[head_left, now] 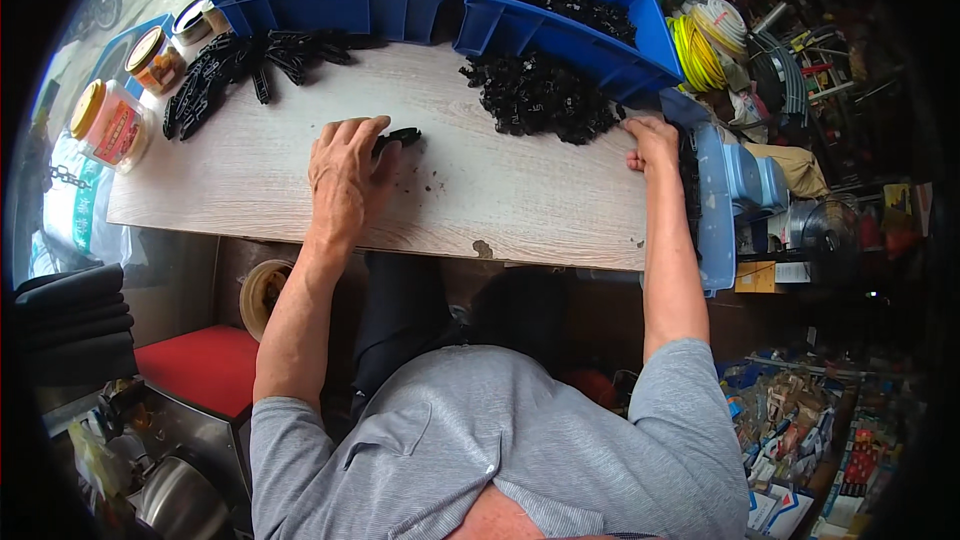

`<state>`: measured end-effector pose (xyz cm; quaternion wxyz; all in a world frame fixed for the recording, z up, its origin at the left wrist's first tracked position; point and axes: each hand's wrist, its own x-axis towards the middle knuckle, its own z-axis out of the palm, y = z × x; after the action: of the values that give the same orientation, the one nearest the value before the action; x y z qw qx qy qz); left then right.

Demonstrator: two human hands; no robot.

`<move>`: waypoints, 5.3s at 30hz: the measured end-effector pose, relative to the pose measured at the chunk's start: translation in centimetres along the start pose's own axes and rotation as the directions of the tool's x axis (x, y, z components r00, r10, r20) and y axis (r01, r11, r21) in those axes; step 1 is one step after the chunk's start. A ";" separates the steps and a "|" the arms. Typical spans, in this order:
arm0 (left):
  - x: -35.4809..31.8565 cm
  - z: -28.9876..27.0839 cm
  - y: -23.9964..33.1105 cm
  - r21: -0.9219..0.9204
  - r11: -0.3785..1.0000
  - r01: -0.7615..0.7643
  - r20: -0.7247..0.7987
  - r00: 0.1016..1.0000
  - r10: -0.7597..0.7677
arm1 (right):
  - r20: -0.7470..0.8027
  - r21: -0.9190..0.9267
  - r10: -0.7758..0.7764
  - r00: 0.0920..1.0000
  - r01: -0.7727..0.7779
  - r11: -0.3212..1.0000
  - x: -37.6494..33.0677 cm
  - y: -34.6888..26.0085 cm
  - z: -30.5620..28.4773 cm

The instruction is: The person is manually assembling small black plastic components at a workbench.

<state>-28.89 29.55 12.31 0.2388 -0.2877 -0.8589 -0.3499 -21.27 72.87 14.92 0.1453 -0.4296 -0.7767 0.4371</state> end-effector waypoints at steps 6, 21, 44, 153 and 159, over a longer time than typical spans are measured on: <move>-0.6 -0.8 1.7 -0.109 0.988 -0.109 -0.181 0.980 0.088 | 0.198 0.268 0.174 0.965 -0.224 0.937 -3.2 0.6 -1.9; -1.8 8.0 12.9 -0.648 0.692 0.318 0.325 0.937 -0.126 | 0.456 0.492 0.115 0.883 -0.358 0.794 -11.4 0.5 -0.2; -0.8 7.0 11.6 -0.700 -0.216 0.680 0.713 0.683 -0.159 | 0.458 0.661 -0.283 0.843 -0.110 0.742 -17.6 -0.3 5.3; 3.7 -1.5 -7.0 0.211 0.910 -0.356 0.214 0.926 0.312 | 0.145 0.162 0.221 0.965 -0.243 0.956 -10.8 -1.0 1.0; 1.0 -0.6 -4.0 0.118 0.940 -0.319 0.299 0.915 0.273 | 0.127 -0.054 0.226 0.966 -0.221 0.974 -10.3 -2.2 2.3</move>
<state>-32.09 27.09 11.45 0.1891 -0.4402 -0.8561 -0.1936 -17.83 62.87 16.89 0.0349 -0.4873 -0.7396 0.4629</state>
